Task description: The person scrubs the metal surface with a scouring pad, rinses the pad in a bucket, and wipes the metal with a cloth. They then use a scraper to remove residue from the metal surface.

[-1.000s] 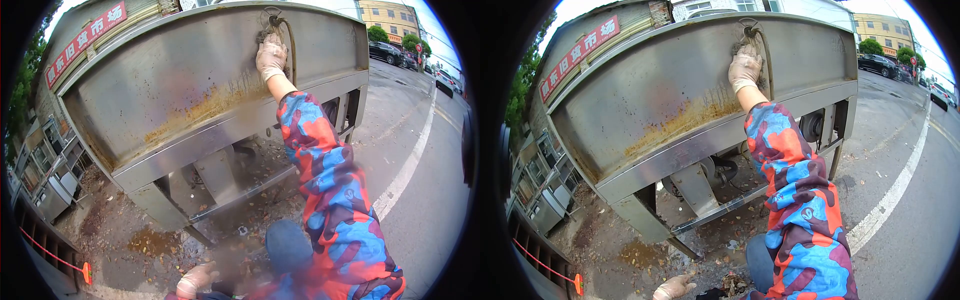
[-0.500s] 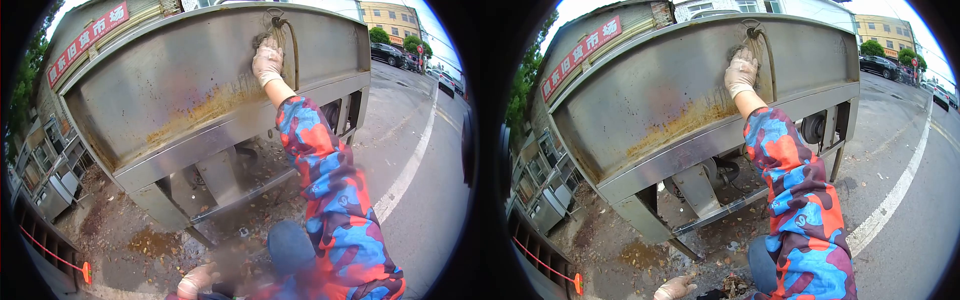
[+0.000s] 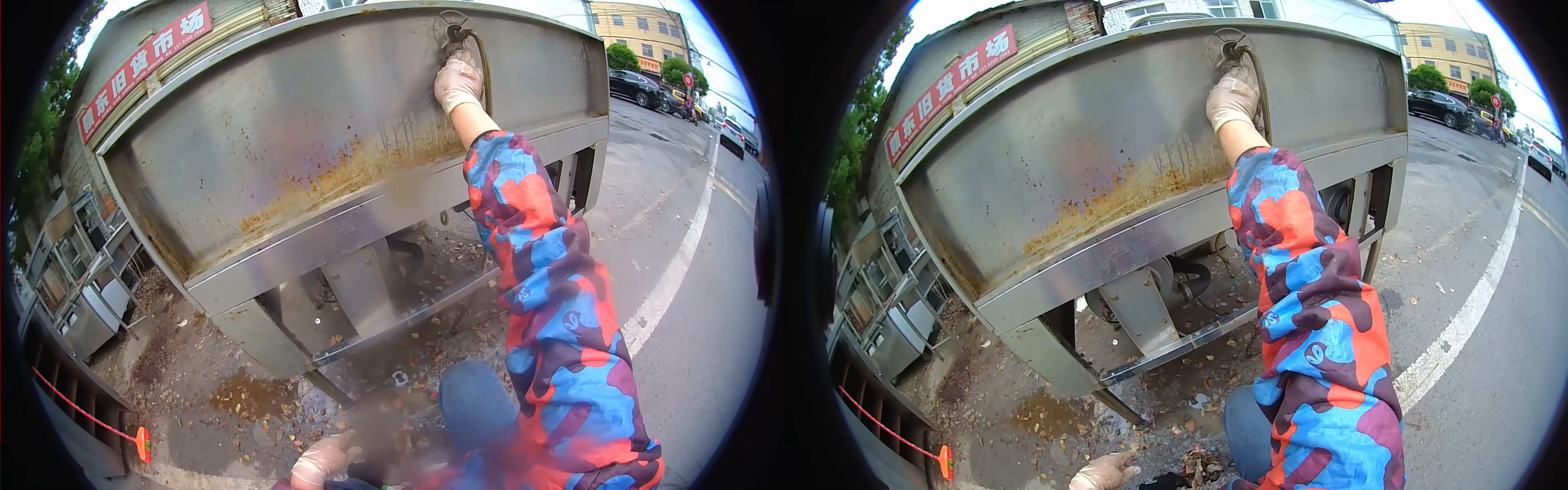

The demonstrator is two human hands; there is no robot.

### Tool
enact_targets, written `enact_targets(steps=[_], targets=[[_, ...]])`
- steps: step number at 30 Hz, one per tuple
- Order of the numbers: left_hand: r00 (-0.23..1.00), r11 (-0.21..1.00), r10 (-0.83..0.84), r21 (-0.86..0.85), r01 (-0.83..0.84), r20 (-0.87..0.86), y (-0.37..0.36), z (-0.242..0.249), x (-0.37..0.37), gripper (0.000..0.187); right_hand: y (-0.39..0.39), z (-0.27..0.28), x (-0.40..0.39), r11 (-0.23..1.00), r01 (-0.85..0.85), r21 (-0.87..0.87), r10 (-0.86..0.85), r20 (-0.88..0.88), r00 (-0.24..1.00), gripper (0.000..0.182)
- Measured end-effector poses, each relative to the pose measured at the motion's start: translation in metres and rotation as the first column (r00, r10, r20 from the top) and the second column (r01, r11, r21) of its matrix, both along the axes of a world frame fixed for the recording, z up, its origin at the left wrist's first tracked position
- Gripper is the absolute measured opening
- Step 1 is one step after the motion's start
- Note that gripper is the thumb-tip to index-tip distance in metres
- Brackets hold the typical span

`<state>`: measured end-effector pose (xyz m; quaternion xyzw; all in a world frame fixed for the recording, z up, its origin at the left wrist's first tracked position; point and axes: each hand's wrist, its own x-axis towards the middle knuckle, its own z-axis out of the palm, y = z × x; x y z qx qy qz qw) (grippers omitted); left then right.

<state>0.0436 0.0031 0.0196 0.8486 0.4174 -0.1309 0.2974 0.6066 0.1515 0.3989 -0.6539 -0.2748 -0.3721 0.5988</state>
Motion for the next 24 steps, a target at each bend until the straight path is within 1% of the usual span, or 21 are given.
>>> enact_targets(steps=[1, 2, 3, 4, 5, 6, 7, 9, 11, 12, 13, 14, 15, 16, 17, 18, 19, 21, 22, 23, 24], targets=[[1.000, 1.000, 0.000, -0.006, 0.000, -0.003, 0.000, 0.004, 0.003, 0.061, 0.008, 0.009, 0.018, 0.894, -0.267, 0.359, 0.314, -0.078, 0.946, 0.043], [0.999, 0.998, 0.036, -0.055, -0.033, 0.038, 0.001, 0.009, 0.007, 0.061, 0.014, 0.016, 0.029, 0.960, 0.276, -0.039, -0.275, 0.028, 0.961, 0.039], [0.994, 0.992, 0.076, -0.104, -0.068, 0.073, -0.001, 0.011, 0.005, 0.061, -0.006, 0.020, 0.012, 0.960, 0.275, -0.049, -0.275, 0.024, 0.961, 0.039], [0.995, 0.991, 0.081, -0.112, -0.073, 0.066, 0.002, 0.000, -0.002, 0.061, -0.031, 0.031, -0.006, 0.983, 0.048, -0.177, -0.078, -0.166, 0.983, 0.042], [0.994, 1.000, -0.004, -0.020, 0.006, 0.112, 0.010, -0.021, -0.010, 0.060, -0.046, 0.036, -0.020, 0.946, -0.199, -0.255, 0.096, -0.367, 0.925, 0.045], [0.983, 0.993, -0.096, 0.081, 0.084, 0.155, 0.013, -0.024, -0.011, 0.060, -0.050, 0.032, -0.022, 0.929, -0.220, -0.298, 0.120, -0.320, 0.940, 0.049], [0.982, 0.993, -0.099, 0.084, 0.086, 0.159, 0.012, -0.025, -0.013, 0.060, -0.047, 0.024, -0.028, 0.930, -0.216, -0.298, 0.118, -0.315, 0.942, 0.049], [0.996, 0.998, 0.022, -0.063, -0.017, 0.089, 0.001, -0.002, -0.005, 0.063, -0.036, -0.006, -0.039, 0.927, 0.039, -0.372, -0.062, -0.049, 0.997, 0.051], [0.999, 1.000, -0.007, -0.023, 0.007, 0.034, -0.002, 0.004, -0.002, 0.063, -0.024, -0.031, -0.042, 0.820, 0.202, -0.535, -0.165, 0.117, 0.979, 0.050], [0.999, 1.000, -0.023, 0.010, 0.024, -0.023, -0.002, 0.004, 0.000, 0.063, -0.016, -0.034, -0.028, 0.848, 0.241, -0.472, -0.189, 0.155, 0.970, 0.049], [1.000, 1.000, -0.019, 0.016, 0.019, -0.020, 0.001, 0.002, 0.000, 0.063, -0.018, -0.026, -0.020, 0.902, 0.192, -0.385, -0.154, 0.129, 0.980, 0.049], [1.000, 1.000, -0.012, 0.003, 0.012, -0.002, 0.003, -0.002, 0.001, 0.063, 0.031, -0.012, 0.031, 0.956, -0.212, 0.201, 0.196, 0.097, 0.976, 0.049], [1.000, 1.000, -0.006, -0.013, 0.007, 0.012, 0.003, -0.004, 0.001, 0.063, 0.080, 0.001, 0.081, 0.547, -0.569, 0.614, 0.376, 0.428, 0.822, 0.049], [1.000, 1.000, -0.006, -0.018, 0.006, 0.007, 0.004, -0.002, 0.003, 0.063, 0.050, 0.007, 0.060, 0.780, -0.392, 0.488, 0.367, 0.151, 0.918, 0.049], [1.000, 0.998, 0.021, -0.066, -0.020, 0.017, 0.005, 0.004, 0.005, 0.062, 0.018, 0.014, 0.036, 0.971, -0.181, 0.159, 0.198, -0.102, 0.975, 0.049], [0.998, 0.992, 0.051, -0.116, -0.047, 0.028, 0.004, 0.005, 0.004, 0.062, -0.023, 0.022, 0.001, 0.975, -0.053, -0.217, 0.008, -0.199, 0.980, 0.049], [0.998, 0.991, 0.054, -0.124, -0.051, 0.024, 0.002, -0.002, -0.001, 0.062, -0.020, 0.016, 0.001, 0.973, -0.057, -0.225, 0.010, -0.202, 0.979, 0.049], [0.991, 1.000, -0.009, 0.004, 0.009, 0.131, 0.007, -0.013, -0.006, 0.062, -0.013, 0.006, 0.004, 0.962, 0.165, -0.219, -0.169, -0.001, 0.986, 0.049], [0.990, 1.000, -0.019, -0.017, 0.022, 0.139, 0.004, -0.006, -0.004, 0.063, -0.013, -0.004, -0.001, 0.943, 0.166, -0.289, -0.163, 0.033, 0.986, 0.052], [0.990, 0.999, -0.027, -0.014, 0.030, 0.140, -0.001, 0.000, -0.003, 0.063, -0.034, -0.020, -0.034, 0.880, 0.154, -0.449, -0.156, 0.033, 0.987, 0.056], [0.995, 1.000, 0.005, -0.031, -0.002, 0.099, -0.006, 0.006, -0.002, 0.064, -0.035, -0.041, -0.047, 0.863, 0.169, -0.476, -0.145, 0.088, 0.986, 0.058]])
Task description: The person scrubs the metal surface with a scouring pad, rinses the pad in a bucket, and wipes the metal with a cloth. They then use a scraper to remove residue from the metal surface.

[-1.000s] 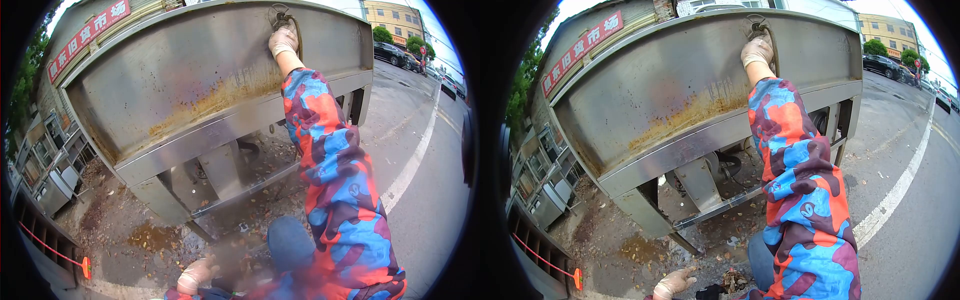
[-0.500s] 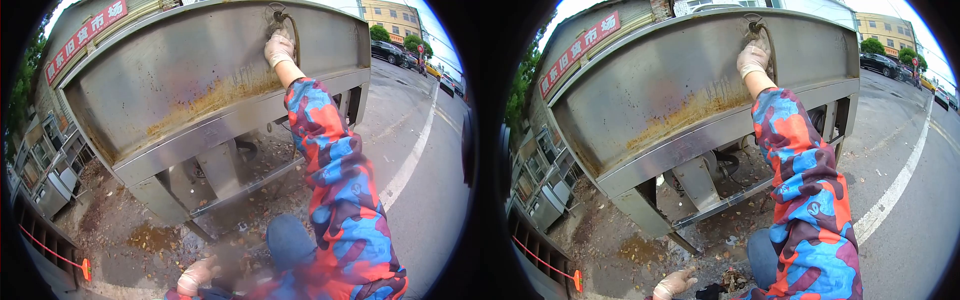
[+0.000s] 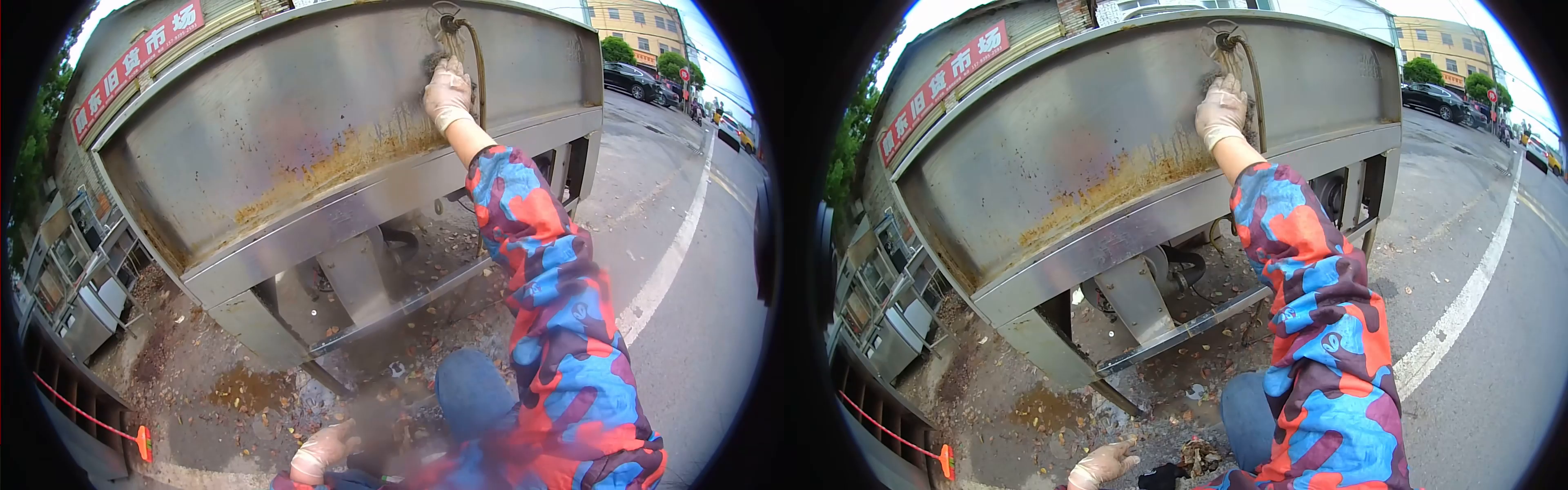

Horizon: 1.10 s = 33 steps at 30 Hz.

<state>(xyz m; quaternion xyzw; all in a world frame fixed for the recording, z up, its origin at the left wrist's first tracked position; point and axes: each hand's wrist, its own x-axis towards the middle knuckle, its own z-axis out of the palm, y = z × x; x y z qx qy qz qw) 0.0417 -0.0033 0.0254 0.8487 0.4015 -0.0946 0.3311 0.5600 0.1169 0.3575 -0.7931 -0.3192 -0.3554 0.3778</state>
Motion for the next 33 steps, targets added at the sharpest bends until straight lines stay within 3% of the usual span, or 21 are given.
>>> enact_targets(steps=[2, 7, 9, 11, 13, 15, 17, 21, 23, 24, 26, 27, 28, 29, 31, 33], targets=[[0.997, 1.000, 0.003, -0.002, -0.003, -0.078, 0.002, 0.001, 0.003, 0.066, 0.011, -0.016, 0.008, 0.999, -0.011, -0.035, 0.013, 0.052, 0.999, 0.059], [0.986, 0.998, 0.048, -0.039, -0.055, -0.157, 0.006, 0.005, 0.013, 0.064, 0.033, 0.016, 0.059, 0.953, 0.024, 0.301, -0.055, 0.096, 0.994, 0.061], [0.985, 0.996, 0.061, -0.061, -0.072, -0.164, 0.007, -0.010, 0.003, 0.062, 0.030, 0.023, 0.059, 0.953, 0.025, 0.302, -0.034, 0.027, 0.999, 0.059], [0.999, 0.997, -0.014, 0.080, 0.010, 0.047, 0.016, -0.034, -0.011, 0.061, 0.026, 0.025, 0.049, 0.947, 0.025, 0.321, -0.016, -0.031, 0.999, 0.058], [0.998, 0.993, -0.055, 0.103, 0.051, 0.029, 0.009, -0.017, -0.007, 0.062, 0.021, 0.001, 0.037, 0.980, 0.060, 0.191, -0.074, 0.069, 0.995, 0.057], [0.996, 1.000, 0.030, 0.002, -0.030, -0.084, 0.001, -0.002, -0.001, 0.062, 0.031, -0.038, 0.012, 0.995, 0.079, 0.065, -0.089, 0.163, 0.983, 0.055], [0.993, 0.999, 0.041, 0.015, -0.040, -0.114, 0.001, -0.001, 0.002, 0.062, 0.027, -0.042, 0.017, 0.989, -0.063, 0.130, 0.038, 0.183, 0.982, 0.054], [0.992, 0.999, 0.031, -0.004, -0.032, -0.126, 0.011, -0.020, 0.001, 0.062, 0.044, 0.004, 0.073, 0.907, -0.028, 0.421, -0.042, 0.155, 0.987, 0.053], [0.991, 1.000, 0.009, 0.025, -0.006, -0.136, 0.018, -0.024, 0.004, 0.060, 0.036, 0.018, 0.068, 0.934, 0.135, 0.332, -0.132, -0.033, 0.991, 0.053], [0.989, 0.998, -0.023, 0.058, 0.031, -0.146, 0.015, -0.026, 0.000, 0.058, 0.032, 0.015, 0.067, 0.939, 0.132, 0.319, -0.126, -0.038, 0.991, 0.053], [0.996, 0.995, -0.030, 0.092, 0.037, -0.079, 0.011, -0.028, -0.009, 0.059, 0.024, 0.024, 0.064, 0.912, -0.081, 0.402, 0.159, -0.166, 0.973, 0.054], [0.999, 0.990, -0.052, 0.128, 0.053, -0.012, 0.011, -0.028, -0.009, 0.059, 0.027, 0.018, 0.057, 0.912, -0.078, 0.404, 0.155, -0.161, 0.975, 0.054], [1.000, 0.999, 0.022, 0.023, -0.022, 0.005, 0.008, -0.021, -0.007, 0.065, 0.026, 0.004, 0.036, 0.946, -0.021, 0.325, 0.065, -0.124, 0.990, 0.055], [1.000, 1.000, 0.005, 0.027, -0.005, 0.005, 0.003, -0.014, -0.003, 0.065, 0.025, -0.011, 0.017, 0.969, 0.046, 0.244, -0.025, -0.085, 0.996, 0.056], [0.991, 0.999, -0.004, 0.031, 0.008, -0.137, -0.001, -0.002, 0.003, 0.065, 0.029, -0.028, -0.006, 0.994, -0.003, 0.109, 0.007, -0.042, 0.999, 0.058], [0.990, 0.998, -0.009, 0.056, 0.017, -0.138, 0.004, -0.008, 0.002, 0.065, 0.030, -0.026, 0.005, 0.987, -0.026, 0.156, 0.027, -0.009, 1.000, 0.057]])
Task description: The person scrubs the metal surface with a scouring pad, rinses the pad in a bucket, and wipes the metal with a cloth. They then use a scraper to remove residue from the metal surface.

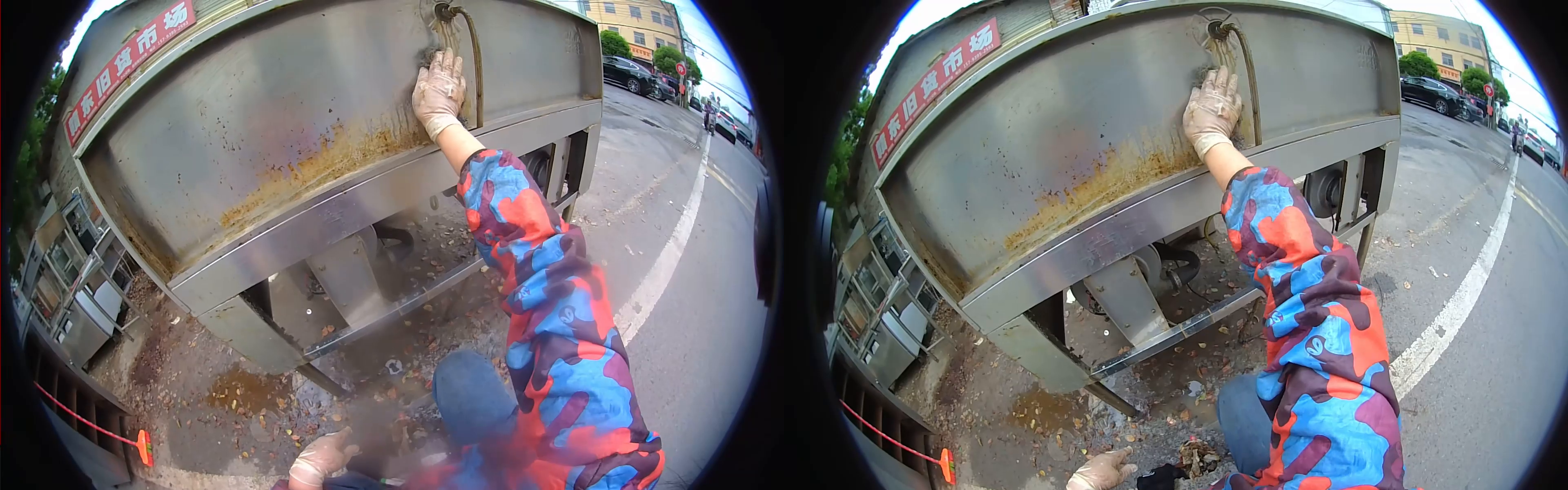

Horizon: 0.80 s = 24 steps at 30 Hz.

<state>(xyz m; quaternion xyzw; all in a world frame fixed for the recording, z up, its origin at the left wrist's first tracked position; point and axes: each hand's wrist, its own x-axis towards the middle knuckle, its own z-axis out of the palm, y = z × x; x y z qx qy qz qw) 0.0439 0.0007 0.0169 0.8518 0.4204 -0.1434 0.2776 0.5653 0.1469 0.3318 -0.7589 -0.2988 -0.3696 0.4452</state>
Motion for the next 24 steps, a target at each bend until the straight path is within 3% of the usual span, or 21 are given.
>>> enact_targets(steps=[2, 3, 4, 6, 9, 10, 12, 14, 15, 16, 18, 19, 20, 22, 24], targets=[[1.000, 1.000, -0.017, 0.005, 0.017, 0.023, 0.005, -0.010, 0.001, 0.065, 0.011, 0.012, 0.034, 0.976, 0.072, 0.205, -0.092, 0.088, 0.992, 0.055], [1.000, 1.000, -0.010, -0.004, 0.011, 0.021, 0.005, -0.011, 0.004, 0.065, 0.015, 0.020, 0.045, 0.923, 0.384, 0.027, -0.382, 0.182, 0.906, 0.055], [1.000, 0.999, 0.022, -0.044, -0.021, 0.019, 0.006, -0.009, 0.006, 0.065, 0.011, 0.029, 0.057, 0.927, 0.374, 0.021, -0.371, 0.183, 0.911, 0.055], [0.997, 0.993, 0.080, -0.087, -0.078, 0.009, 0.004, -0.002, 0.000, 0.064, 0.002, 0.037, 0.064, 0.945, 0.064, 0.322, -0.061, -0.022, 0.998, 0.056], [0.997, 0.996, 0.050, -0.080, -0.046, 0.057, 0.000, 0.000, -0.003, 0.063, -0.006, 0.038, 0.056, 0.919, 0.022, 0.394, 0.021, -0.104, 0.994, 0.057], [0.997, 0.996, 0.044, -0.080, -0.039, 0.061, -0.002, -0.001, -0.007, 0.063, 0.000, 0.034, 0.052, 0.919, 0.033, 0.393, 0.026, -0.144, 0.989, 0.058], [0.993, 1.000, 0.004, 0.030, -0.008, 0.114, -0.008, 0.000, -0.012, 0.062, 0.025, 0.019, 0.052, 0.916, 0.071, 0.394, -0.091, 0.032, 0.995, 0.058], [0.996, 1.000, 0.004, 0.026, -0.006, 0.088, -0.006, 0.001, -0.011, 0.062, 0.002, 0.006, -0.006, 0.975, -0.038, 0.217, 0.056, -0.077, 0.996, 0.058], [0.998, 1.000, 0.021, 0.021, -0.022, 0.060, -0.006, 0.005, -0.008, 0.062, 0.004, -0.002, -0.010, 0.985, -0.070, 0.156, 0.062, 0.055, 0.997, 0.059], [0.998, 1.000, 0.011, 0.027, -0.012, 0.063, -0.003, 0.010, -0.001, 0.062, -0.005, -0.005, -0.013, 0.975, -0.168, 0.148, 0.161, 0.063, 0.985, 0.055], [0.998, 0.995, 0.064, -0.076, -0.065, -0.016, -0.004, 0.019, 0.008, 0.063, 0.001, 0.008, 0.021, 0.977, 0.053, 0.209, -0.077, 0.105, 0.991, 0.058], [0.998, 0.998, -0.049, 0.042, 0.047, 0.042, -0.001, 0.006, 0.006, 0.064, 0.004, 0.017, 0.032, 0.943, 0.023, 0.333, -0.059, 0.101, 0.993, 0.057], [0.998, 0.998, -0.045, 0.035, 0.044, 0.041, 0.002, -0.006, 0.004, 0.064, 0.004, 0.023, 0.043, 0.945, 0.020, 0.326, -0.055, 0.100, 0.993, 0.057], [0.999, 0.999, 0.033, -0.039, -0.032, 0.023, 0.002, 0.004, 0.010, 0.064, -0.012, 0.044, 0.045, 0.895, 0.101, 0.435, -0.006, -0.215, 0.977, 0.057], [0.996, 0.992, 0.086, -0.088, -0.087, -0.018, -0.002, 0.027, 0.019, 0.064, -0.017, 0.048, 0.046, 0.890, 0.091, 0.448, 0.018, -0.233, 0.972, 0.057]])
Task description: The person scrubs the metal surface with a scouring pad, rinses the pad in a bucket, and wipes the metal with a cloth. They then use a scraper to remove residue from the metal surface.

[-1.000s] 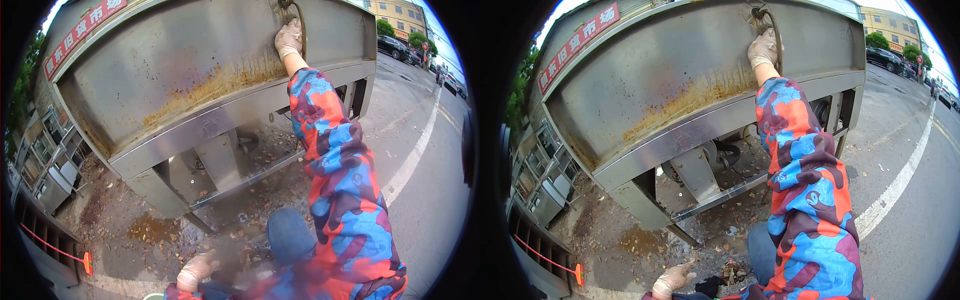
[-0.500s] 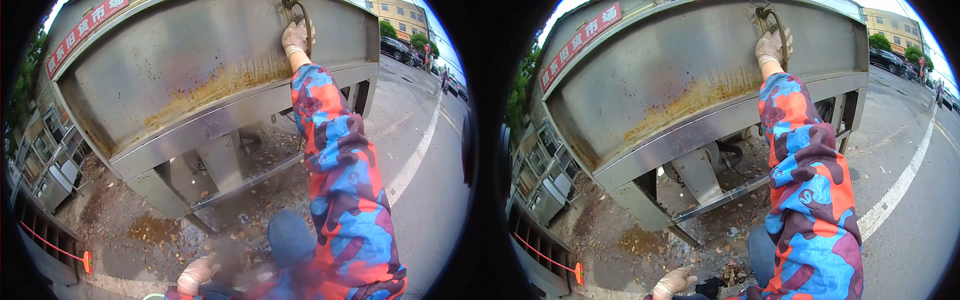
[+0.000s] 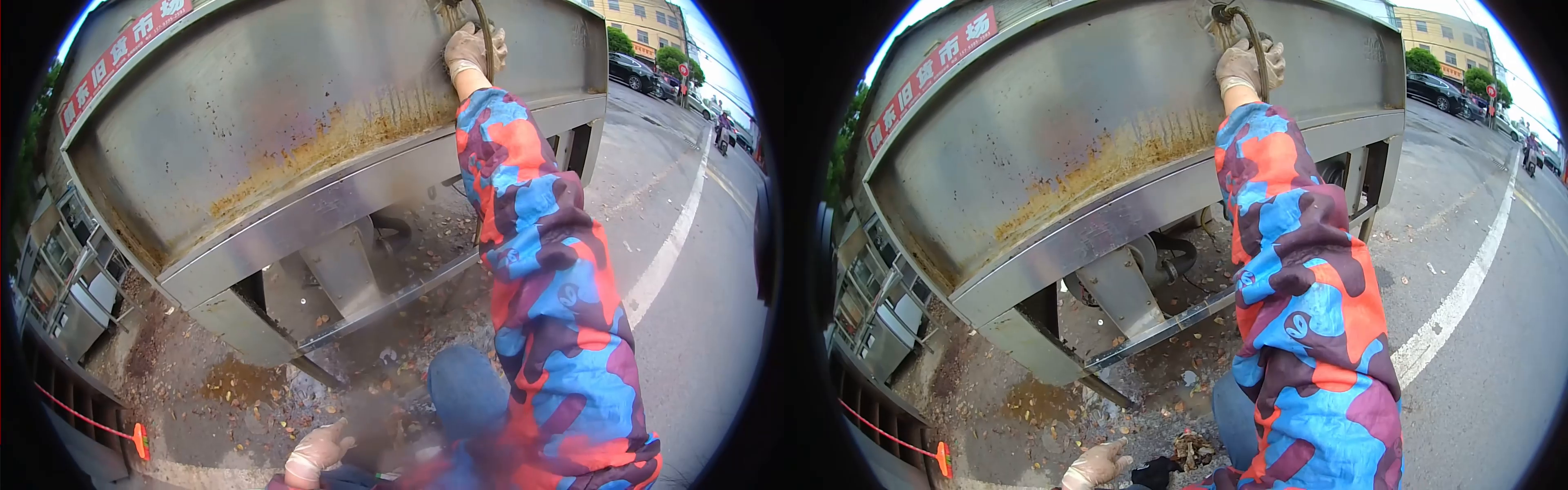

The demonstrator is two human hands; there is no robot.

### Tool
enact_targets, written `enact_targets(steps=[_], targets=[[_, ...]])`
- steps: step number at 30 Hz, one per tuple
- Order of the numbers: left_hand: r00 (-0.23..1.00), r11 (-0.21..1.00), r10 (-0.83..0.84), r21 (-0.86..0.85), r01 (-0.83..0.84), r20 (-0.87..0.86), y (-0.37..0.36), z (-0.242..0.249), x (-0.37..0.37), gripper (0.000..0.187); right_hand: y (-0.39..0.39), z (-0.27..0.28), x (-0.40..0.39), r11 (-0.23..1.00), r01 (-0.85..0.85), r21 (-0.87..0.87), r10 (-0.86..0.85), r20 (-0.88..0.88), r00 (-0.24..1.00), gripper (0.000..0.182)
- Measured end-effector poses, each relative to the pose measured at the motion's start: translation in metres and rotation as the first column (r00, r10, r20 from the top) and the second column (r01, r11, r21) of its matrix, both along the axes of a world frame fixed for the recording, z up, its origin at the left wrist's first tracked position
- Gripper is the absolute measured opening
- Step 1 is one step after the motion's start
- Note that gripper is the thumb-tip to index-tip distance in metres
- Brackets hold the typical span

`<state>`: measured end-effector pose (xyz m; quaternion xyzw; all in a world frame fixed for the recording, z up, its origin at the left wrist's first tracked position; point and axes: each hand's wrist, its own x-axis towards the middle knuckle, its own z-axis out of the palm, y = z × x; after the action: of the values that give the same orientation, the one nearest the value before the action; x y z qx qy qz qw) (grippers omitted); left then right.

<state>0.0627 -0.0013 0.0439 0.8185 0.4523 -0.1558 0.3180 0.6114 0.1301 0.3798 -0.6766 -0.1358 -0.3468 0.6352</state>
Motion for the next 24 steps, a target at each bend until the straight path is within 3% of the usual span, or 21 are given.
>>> enact_targets(steps=[2, 4, 6, 8, 10, 11, 13, 14, 17, 19, 21, 22, 24], targets=[[0.999, 0.998, 0.040, -0.043, -0.041, -0.036, -0.004, 0.005, -0.002, 0.064, -0.001, -0.002, -0.003, 1.000, -0.008, 0.025, 0.009, -0.016, 1.000, 0.057], [0.999, 0.998, -0.026, 0.064, 0.025, 0.023, -0.006, -0.006, -0.009, 0.063, 0.005, -0.017, -0.018, 0.985, -0.166, 0.037, 0.167, -0.026, 0.986, 0.060], [0.998, 0.996, -0.059, 0.075, 0.057, 0.020, -0.006, -0.014, -0.014, 0.062, 0.020, -0.039, -0.041, 0.994, 0.060, -0.096, -0.061, -0.004, 0.998, 0.062], [0.997, 0.993, -0.078, 0.087, 0.076, 0.024, -0.002, -0.017, -0.012, 0.062, 0.018, -0.037, -0.043, 0.992, -0.025, -0.120, 0.021, -0.034, 0.999, 0.063], [0.999, 0.998, -0.045, 0.038, 0.045, -0.001, -0.005, -0.005, -0.007, 0.061, 0.023, -0.027, -0.025, 0.996, -0.056, 0.073, 0.069, -0.193, 0.979, 0.055], [0.999, 0.999, -0.040, 0.032, 0.040, 0.004, -0.003, -0.009, -0.005, 0.061, 0.032, -0.025, -0.006, 0.977, 0.052, 0.207, -0.032, -0.097, 0.995, 0.055], [0.997, 0.994, -0.073, 0.087, 0.073, -0.004, -0.001, -0.015, -0.009, 0.061, 0.022, -0.010, 0.019, 0.988, 0.072, 0.137, -0.037, -0.245, 0.969, 0.057], [0.998, 0.994, -0.063, 0.085, 0.063, -0.001, -0.002, -0.014, -0.011, 0.061, 0.028, -0.008, 0.036, 0.974, 0.176, 0.146, -0.146, -0.196, 0.970, 0.058], [0.998, 0.996, -0.052, 0.081, 0.048, 0.046, -0.002, -0.001, -0.012, 0.061, 0.029, -0.007, 0.055, 0.949, 0.103, 0.297, -0.067, -0.127, 0.990, 0.056], [0.999, 0.999, -0.046, 0.027, 0.046, 0.025, -0.009, 0.012, -0.011, 0.060, 0.025, -0.019, 0.033, 0.977, 0.186, 0.101, -0.177, -0.097, 0.979, 0.054], [0.995, 0.995, -0.089, 0.047, 0.086, 0.045, -0.008, 0.000, -0.014, 0.059, 0.005, -0.025, -0.027, 0.996, -0.086, 0.001, 0.085, -0.163, 0.983, 0.054], [0.991, 0.991, -0.116, 0.081, 0.110, 0.066, -0.005, -0.006, -0.015, 0.059, 0.086, -0.049, 0.054, 0.977, 0.154, -0.146, -0.135, 0.130, 0.982, 0.058], [0.987, 0.987, -0.139, 0.092, 0.131, 0.080, -0.002, -0.013, -0.016, 0.059, 0.024, -0.058, -0.075, 0.974, -0.042, -0.223, 0.033, -0.045, 0.998, 0.064]])
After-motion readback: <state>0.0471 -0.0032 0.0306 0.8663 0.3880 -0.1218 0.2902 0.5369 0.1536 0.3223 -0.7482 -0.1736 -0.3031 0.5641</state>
